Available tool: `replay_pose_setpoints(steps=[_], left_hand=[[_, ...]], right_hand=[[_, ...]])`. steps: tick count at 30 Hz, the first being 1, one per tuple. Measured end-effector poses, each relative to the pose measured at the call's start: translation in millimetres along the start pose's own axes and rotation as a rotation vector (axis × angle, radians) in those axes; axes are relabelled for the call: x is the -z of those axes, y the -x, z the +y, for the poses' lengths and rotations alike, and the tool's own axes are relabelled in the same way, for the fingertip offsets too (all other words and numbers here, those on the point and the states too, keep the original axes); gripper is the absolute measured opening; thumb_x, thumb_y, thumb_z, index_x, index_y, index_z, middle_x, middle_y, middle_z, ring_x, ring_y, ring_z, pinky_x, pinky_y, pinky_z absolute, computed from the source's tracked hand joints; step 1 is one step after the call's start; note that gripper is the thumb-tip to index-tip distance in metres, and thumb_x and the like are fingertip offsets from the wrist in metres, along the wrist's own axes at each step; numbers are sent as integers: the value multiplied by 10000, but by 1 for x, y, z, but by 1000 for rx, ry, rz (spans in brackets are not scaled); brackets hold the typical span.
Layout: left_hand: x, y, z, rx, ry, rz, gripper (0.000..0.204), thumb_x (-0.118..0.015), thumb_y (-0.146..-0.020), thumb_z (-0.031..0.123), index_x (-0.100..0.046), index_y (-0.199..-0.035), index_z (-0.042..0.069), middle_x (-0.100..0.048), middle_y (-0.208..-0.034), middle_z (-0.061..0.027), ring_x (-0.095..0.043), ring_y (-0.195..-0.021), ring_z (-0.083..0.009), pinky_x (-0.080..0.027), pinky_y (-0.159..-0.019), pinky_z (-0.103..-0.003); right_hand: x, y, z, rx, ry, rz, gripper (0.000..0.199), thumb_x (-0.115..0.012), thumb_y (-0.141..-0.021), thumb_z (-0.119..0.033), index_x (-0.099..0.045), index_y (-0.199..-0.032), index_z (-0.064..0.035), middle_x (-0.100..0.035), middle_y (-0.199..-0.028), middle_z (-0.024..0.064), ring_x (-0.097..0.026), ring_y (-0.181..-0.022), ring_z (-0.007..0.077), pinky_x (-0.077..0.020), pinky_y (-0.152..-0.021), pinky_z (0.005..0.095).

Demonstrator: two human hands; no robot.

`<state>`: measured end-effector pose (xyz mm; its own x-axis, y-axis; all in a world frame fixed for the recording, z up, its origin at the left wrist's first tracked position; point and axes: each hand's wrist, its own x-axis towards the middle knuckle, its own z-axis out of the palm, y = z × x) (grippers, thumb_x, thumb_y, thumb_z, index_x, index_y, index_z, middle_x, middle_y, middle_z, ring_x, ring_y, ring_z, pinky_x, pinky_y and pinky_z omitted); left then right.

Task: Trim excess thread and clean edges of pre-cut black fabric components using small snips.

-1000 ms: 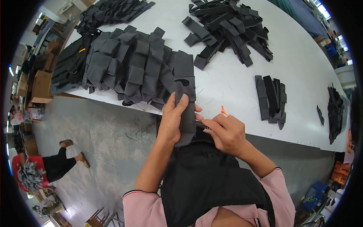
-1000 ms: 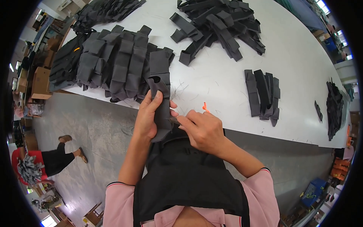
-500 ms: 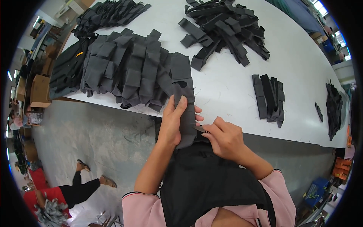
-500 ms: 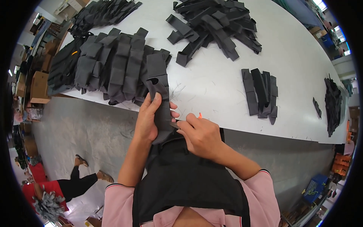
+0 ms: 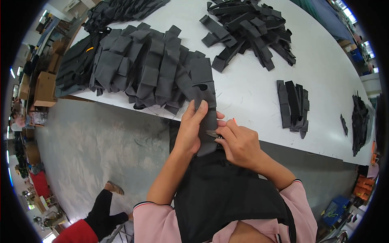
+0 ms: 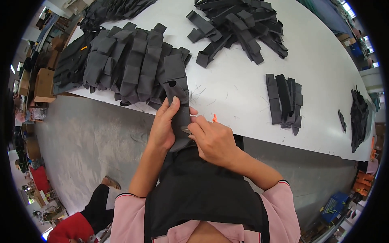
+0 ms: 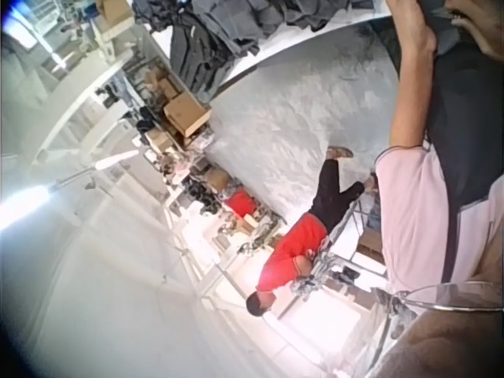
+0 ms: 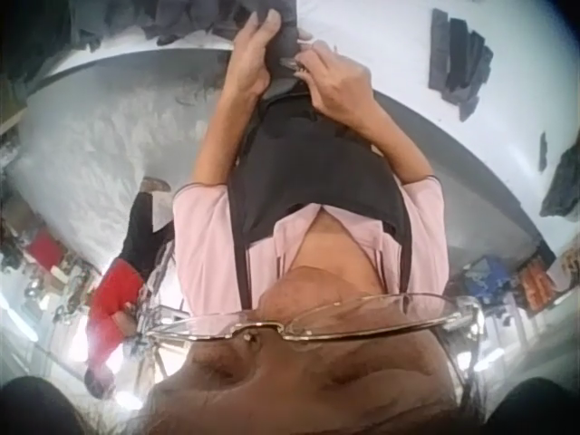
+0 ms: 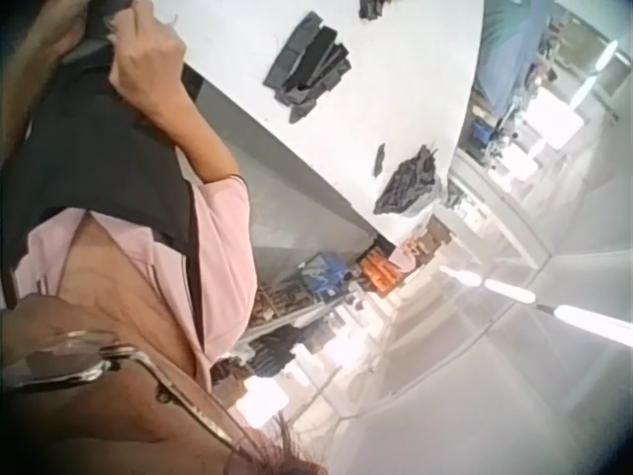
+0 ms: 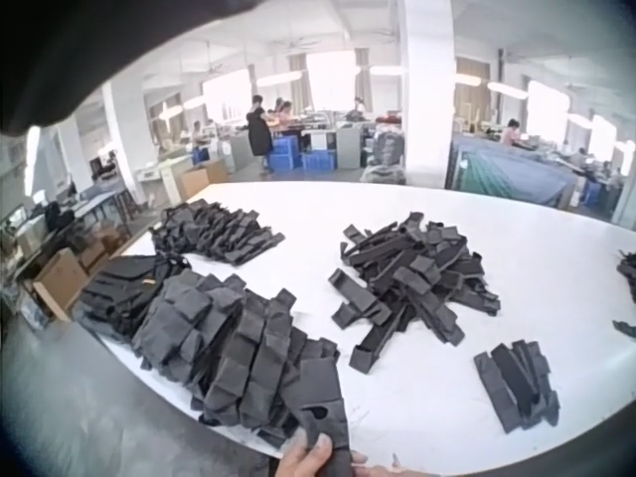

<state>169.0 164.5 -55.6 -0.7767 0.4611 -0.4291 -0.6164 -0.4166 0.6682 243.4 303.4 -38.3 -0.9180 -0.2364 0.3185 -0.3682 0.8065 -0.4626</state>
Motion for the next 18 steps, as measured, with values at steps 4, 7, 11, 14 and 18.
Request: replay_pose_setpoints(steps=[4,7,11,14,18], left_hand=[[-1,0,-1,24,18,-13,274,-519,-934,309,-456,-1039,64,-625,-846,-136,-654,-722,-223,-538,-603,-316],[0,-1,-1,25,-21,-34,319,-487,-943,351,-454,-1075,62,-622,-855,-142,-648,-711,-217,-535,-597,-312],[20,-9,-10,183,-60,-33,489,-412,-942,469,-426,-1184,44,-610,-938,-144,-632,-726,-216,-530,-608,-301],[9,0,-16,173,32,-147,395,-427,-934,223,-395,-1279,34,-549,-1128,-186,-610,-890,-234,-546,-646,-333],[-5,17,-20,179,-99,-172,654,-367,-748,-49,-274,-1387,58,-521,-1169,-155,-617,-885,-231,-543,-678,-339]], right_hand=[[-1,3,2,3,-13,24,239,-701,-671,-57,-574,-874,-48,-564,-824,75,-573,-606,226,-443,-507,306],[-2,13,9,-55,-193,133,242,-698,-702,-62,-558,-898,-59,-514,-807,58,-523,-542,201,-423,-507,291],[-5,23,18,-488,-671,227,266,-689,-714,-10,-583,-954,-51,-472,-762,51,-471,-612,137,-375,-528,251],[-2,23,24,-445,-513,145,340,-681,-686,15,-589,-1004,-68,-453,-750,48,-473,-626,144,-372,-534,248],[-7,8,20,-255,-249,222,423,-618,-609,71,-588,-1011,-59,-478,-770,76,-541,-560,219,-431,-471,327]])
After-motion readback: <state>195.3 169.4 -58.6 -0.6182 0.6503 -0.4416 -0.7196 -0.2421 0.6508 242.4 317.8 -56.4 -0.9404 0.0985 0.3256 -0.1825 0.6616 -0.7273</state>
